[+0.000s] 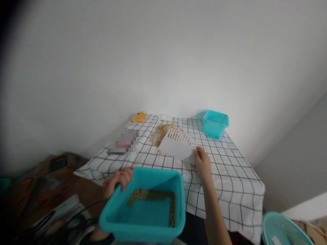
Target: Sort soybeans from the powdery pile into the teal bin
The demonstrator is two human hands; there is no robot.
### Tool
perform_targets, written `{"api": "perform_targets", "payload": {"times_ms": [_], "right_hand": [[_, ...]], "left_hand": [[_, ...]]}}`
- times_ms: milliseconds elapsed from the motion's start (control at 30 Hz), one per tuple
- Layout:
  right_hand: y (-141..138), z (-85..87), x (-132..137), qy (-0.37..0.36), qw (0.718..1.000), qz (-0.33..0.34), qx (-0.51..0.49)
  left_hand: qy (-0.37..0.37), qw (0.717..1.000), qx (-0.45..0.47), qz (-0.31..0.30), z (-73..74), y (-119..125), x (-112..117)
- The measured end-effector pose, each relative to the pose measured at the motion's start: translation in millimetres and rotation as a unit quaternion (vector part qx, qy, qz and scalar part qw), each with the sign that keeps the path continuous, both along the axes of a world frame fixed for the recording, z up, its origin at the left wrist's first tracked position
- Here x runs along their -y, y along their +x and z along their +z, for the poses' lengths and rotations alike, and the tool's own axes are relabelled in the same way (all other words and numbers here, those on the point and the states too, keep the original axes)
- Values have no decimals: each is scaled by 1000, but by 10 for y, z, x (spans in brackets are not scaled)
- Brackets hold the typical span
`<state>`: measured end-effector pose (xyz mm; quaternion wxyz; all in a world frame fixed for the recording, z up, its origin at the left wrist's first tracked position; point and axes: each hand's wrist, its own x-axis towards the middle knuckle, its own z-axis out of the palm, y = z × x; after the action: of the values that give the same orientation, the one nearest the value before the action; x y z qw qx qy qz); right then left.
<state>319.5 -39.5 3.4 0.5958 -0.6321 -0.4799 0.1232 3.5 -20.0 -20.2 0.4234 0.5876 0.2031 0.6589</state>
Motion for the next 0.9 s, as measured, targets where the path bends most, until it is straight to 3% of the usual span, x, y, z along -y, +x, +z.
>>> {"api": "perform_targets", "payload": {"times_ms": [367,633,900], "right_hand": [[41,-66,-20,0,1000,5,20],[48,-75,-24,-2,1000,4,3],[52,-72,-26,2,1000,20,5]], "left_hand": [[-9,1000,3,0,17,9,35],[-8,1000,18,8,-48,6,3],[-22,1000,22,1,16,25,21]]}}
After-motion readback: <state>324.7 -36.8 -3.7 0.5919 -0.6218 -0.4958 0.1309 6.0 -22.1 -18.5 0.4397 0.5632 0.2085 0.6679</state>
